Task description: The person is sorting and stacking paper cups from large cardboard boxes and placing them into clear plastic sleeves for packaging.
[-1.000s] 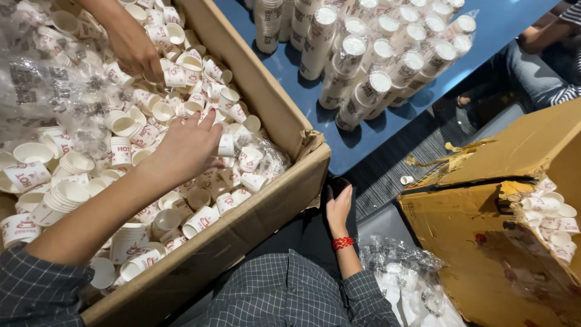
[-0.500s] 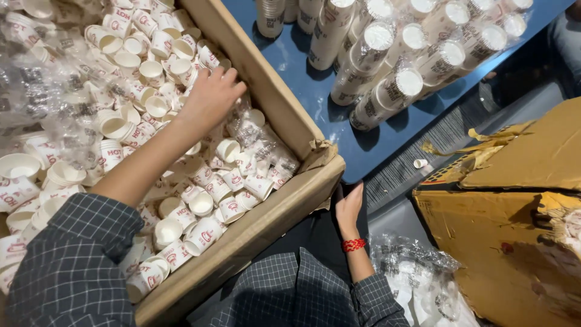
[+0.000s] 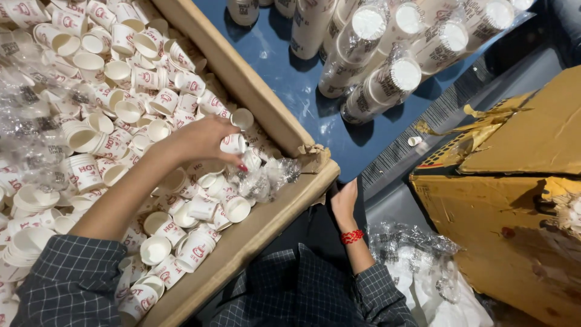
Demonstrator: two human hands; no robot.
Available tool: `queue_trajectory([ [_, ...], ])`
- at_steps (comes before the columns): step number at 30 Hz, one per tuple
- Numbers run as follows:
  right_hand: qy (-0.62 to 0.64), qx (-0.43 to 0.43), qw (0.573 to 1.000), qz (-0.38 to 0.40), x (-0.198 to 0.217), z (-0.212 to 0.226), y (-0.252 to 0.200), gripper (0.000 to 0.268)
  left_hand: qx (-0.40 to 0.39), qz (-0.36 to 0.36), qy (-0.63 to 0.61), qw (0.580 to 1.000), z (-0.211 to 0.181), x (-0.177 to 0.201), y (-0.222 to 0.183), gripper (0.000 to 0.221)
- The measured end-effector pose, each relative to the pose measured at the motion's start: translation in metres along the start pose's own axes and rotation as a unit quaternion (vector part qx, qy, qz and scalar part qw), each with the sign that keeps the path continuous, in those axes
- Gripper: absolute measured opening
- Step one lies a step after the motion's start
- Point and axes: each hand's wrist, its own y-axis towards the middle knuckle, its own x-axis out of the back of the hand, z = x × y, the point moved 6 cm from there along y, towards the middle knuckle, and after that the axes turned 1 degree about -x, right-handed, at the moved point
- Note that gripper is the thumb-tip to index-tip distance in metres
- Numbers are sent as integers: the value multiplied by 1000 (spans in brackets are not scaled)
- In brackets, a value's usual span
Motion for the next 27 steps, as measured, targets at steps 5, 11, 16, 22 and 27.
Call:
queue_trajectory([
  [5, 57, 16, 998, 9, 13, 29, -2, 50, 77, 11, 2, 997, -3, 32, -10, 83],
  [11, 163, -77, 981, -73, 62, 89, -6, 37, 81, -221, -292, 927, -17, 83, -34, 66],
  [16, 213, 213, 925, -230, 127, 214, -24, 34, 99, -233, -581, 773, -133, 83, -66, 58],
  [22, 223, 385, 869, -215, 119, 262, -65, 54, -88, -8, -642, 762, -249, 25, -74, 43],
  [27, 303, 310, 888, -155, 108, 250, -41, 55, -49, -54, -642, 763, -236, 15, -67, 50],
])
